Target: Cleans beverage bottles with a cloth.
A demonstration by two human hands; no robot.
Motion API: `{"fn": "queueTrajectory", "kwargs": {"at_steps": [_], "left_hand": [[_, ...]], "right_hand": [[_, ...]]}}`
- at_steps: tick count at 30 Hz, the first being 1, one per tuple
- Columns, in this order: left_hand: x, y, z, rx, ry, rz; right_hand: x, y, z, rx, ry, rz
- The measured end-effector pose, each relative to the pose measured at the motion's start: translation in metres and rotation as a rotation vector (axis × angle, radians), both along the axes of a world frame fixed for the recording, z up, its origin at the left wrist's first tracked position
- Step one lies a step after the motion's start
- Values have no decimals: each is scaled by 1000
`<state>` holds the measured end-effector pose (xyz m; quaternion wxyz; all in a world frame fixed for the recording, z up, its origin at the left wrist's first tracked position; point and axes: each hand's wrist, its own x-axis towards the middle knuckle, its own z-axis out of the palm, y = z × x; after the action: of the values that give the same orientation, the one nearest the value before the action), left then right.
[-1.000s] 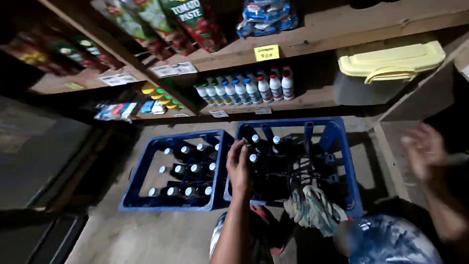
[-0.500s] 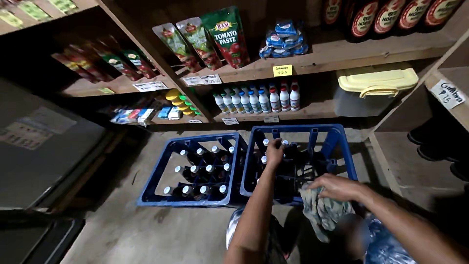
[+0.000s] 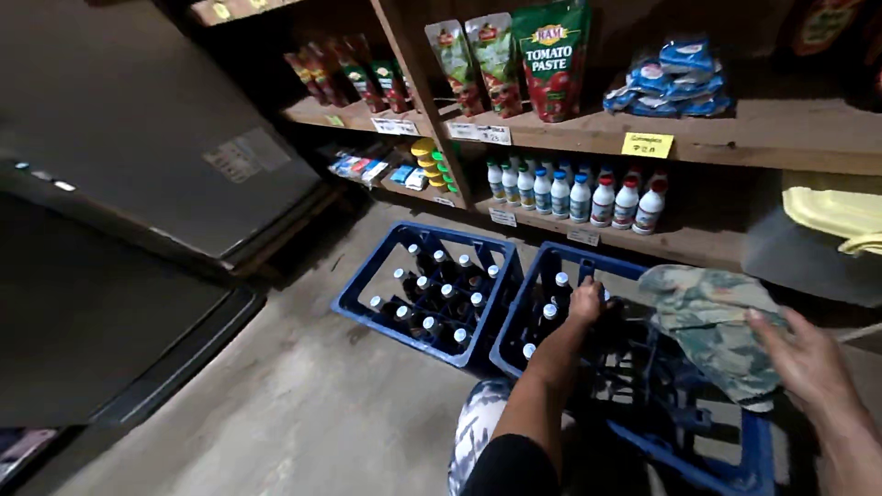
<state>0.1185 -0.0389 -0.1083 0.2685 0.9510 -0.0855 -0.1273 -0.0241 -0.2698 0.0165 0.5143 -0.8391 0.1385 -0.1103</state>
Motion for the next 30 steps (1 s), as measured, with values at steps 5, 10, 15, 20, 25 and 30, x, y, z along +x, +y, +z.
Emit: {"fn": "queueTrajectory", "kwargs": {"at_steps": [5, 10, 15, 20, 25, 30], "left_hand": [[-17, 6, 67, -103, -303, -169], [-73, -16, 155, -807, -608, -20], [-123, -35, 209, -1050, -683, 114], [-167, -38, 225, -1186, -703, 59], [-176, -41, 225, -1204, -793, 3], [-181, -57, 209, -1115, -755, 113]], "right_hand": [[4, 5, 8, 428, -106, -189], [-4, 31, 33, 673, -342, -134], [-34, 93, 41, 257, -691, 298], [-38, 79, 2, 380, -398, 186], [-59, 79, 19, 308, -338, 191], [-79, 108, 33, 367, -675, 152]]}}
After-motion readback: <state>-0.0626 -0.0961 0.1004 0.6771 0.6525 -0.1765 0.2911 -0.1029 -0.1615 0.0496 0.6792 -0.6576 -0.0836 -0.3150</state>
